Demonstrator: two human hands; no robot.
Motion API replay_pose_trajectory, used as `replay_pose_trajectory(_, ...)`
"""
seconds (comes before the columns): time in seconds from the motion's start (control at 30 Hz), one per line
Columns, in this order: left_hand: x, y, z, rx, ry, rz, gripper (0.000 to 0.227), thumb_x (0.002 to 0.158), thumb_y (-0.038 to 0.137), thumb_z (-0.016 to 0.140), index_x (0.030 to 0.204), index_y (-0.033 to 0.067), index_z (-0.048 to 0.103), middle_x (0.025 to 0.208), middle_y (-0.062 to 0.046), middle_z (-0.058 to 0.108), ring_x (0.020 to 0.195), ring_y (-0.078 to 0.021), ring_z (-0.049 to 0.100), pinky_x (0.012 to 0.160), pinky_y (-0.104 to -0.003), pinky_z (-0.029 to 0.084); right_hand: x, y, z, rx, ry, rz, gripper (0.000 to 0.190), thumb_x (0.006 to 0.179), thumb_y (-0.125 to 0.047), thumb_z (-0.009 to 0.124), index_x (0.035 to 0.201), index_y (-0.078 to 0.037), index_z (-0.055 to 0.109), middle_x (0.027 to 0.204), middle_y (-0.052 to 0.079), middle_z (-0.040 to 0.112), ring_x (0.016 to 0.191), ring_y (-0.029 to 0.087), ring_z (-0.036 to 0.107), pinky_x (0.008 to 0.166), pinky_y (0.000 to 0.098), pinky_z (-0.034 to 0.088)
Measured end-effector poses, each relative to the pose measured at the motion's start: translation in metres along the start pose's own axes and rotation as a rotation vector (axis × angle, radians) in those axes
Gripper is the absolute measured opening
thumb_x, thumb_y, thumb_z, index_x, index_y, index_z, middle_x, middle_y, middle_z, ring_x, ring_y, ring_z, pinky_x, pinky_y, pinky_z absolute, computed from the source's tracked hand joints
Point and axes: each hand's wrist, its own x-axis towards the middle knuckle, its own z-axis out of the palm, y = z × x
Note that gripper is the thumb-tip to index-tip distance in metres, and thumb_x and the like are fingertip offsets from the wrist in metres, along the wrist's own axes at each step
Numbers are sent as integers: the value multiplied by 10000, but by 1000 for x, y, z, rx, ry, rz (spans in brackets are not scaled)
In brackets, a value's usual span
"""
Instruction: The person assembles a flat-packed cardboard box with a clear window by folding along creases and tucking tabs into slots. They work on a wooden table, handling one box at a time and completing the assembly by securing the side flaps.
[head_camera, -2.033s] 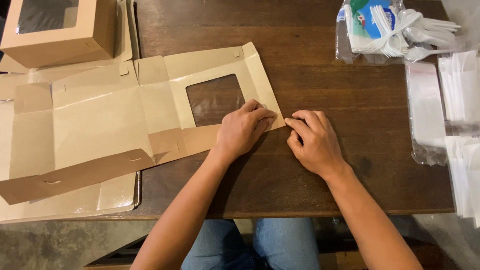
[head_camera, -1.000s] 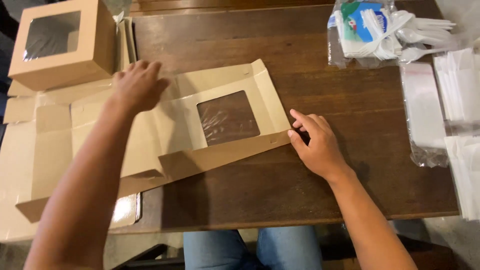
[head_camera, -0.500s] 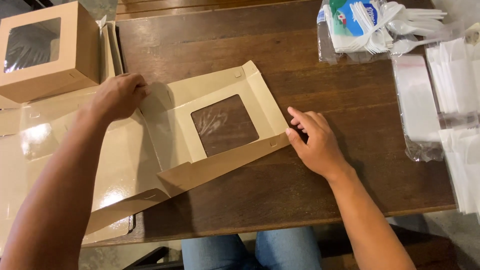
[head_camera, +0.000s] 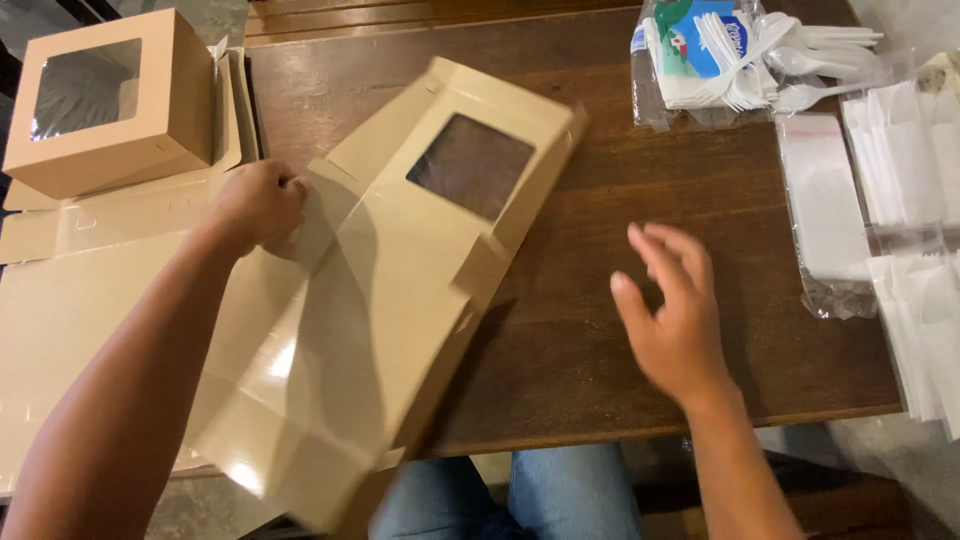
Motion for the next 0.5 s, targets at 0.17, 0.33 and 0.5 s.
replay_pose_trajectory(0.17,-60,49,-20,-653,-208,-331,216,1057,239,493,932,81,571,817,-107,594,643,-255,680,444,-399,409,-95,-12,-6,36,157,-70,431,982,-100,612,1396,16,575,1392,239,550,991,243,587,913,350,531)
replay_pose_trajectory(0.33,-85,23,24,-858,-140,-376,143,977,217,585,898,108,632,938,-61,604,871,-187,583,703,-341,480,-209,42,53,276,488,149,554,992,-345,489,1346,76,550,1153,167,493,898,162,524,889,281,497)
replay_pose_trajectory(0.5,-140,34,42,-1400,-35,-486,169,959,203,603,803,163,552,740,-24,527,636,-163,513,564,-347,460,-332,61,98,1151,310,1562,563,949,-258,363,1506,-181,390,1471,306,493,1146,589,471,780,866,419)
